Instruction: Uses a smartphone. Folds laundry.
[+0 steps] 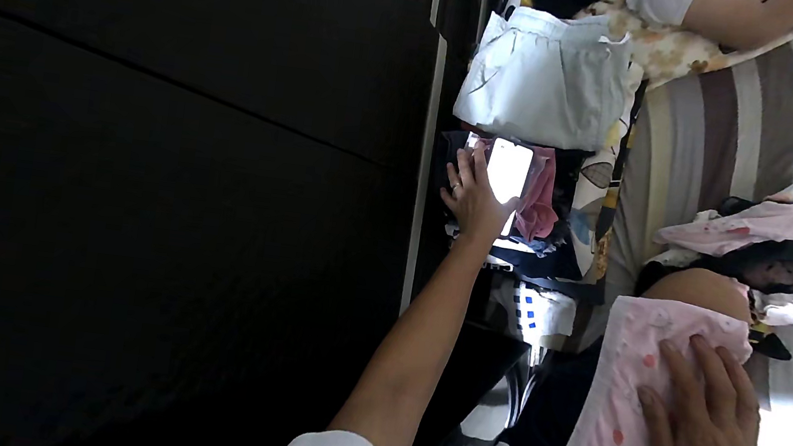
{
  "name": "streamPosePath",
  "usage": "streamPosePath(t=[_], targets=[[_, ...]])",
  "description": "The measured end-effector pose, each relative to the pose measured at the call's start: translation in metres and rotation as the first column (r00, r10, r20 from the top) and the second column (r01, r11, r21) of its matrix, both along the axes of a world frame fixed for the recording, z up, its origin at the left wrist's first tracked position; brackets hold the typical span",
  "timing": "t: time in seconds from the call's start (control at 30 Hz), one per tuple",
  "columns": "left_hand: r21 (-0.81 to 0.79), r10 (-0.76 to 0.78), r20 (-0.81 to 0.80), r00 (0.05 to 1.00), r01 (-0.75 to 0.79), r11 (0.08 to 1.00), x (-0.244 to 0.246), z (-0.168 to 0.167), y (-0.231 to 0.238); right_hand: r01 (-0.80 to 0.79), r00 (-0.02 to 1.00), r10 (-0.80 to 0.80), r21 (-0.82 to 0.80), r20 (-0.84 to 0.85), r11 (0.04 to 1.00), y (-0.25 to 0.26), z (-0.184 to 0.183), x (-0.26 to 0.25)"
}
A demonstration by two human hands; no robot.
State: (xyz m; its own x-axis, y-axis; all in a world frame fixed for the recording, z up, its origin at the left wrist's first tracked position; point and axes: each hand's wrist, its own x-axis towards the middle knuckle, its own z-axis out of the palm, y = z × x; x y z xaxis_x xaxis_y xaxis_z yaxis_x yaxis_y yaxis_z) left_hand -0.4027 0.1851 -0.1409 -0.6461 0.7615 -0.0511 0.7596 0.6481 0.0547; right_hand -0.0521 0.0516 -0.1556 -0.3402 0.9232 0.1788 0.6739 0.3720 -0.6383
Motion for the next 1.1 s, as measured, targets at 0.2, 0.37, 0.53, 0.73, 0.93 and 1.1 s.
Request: streamPosePath(t=[0.2,0.37,0.53,0.73,0.93,1.1], targets=[[0.292,-0.147,-0.008,0.989,0.143,0.946,0.005,0.009,-0.038,0.0,0.998,-0.003,-0.049,-0.063,0.999,0.0,0.005,0.004],[0.319,-0.371,0.375,0.849,0.258,0.912,0.065,0.021,-0.103,0.134,0.944,-0.197,-0.238,-0.263,0.962,-0.002,0.011,0.025],[-0.072,0.061,0.982,0.181,0.051,0.996,0.13,0.044,-0.145,0.147,0.743,-0.633,-0.869,-0.217,0.472,0.004,0.009,0.036],[-0.071,0.074,0.995,0.062,-0.044,0.997,0.151,0.058,-0.155,0.066,0.624,-0.757,-0.953,-0.193,0.297,0.0,0.006,0.047],[-0.084,0.052,0.968,0.246,0.122,0.989,0.16,0.061,-0.146,-0.159,0.614,-0.781,-0.987,-0.118,0.024,-0.008,0.021,0.067],[-0.103,0.041,0.958,0.284,0.207,0.973,0.167,0.069,-0.14,-0.281,0.538,-0.836,-0.958,-0.109,-0.056,-0.033,0.012,0.079]])
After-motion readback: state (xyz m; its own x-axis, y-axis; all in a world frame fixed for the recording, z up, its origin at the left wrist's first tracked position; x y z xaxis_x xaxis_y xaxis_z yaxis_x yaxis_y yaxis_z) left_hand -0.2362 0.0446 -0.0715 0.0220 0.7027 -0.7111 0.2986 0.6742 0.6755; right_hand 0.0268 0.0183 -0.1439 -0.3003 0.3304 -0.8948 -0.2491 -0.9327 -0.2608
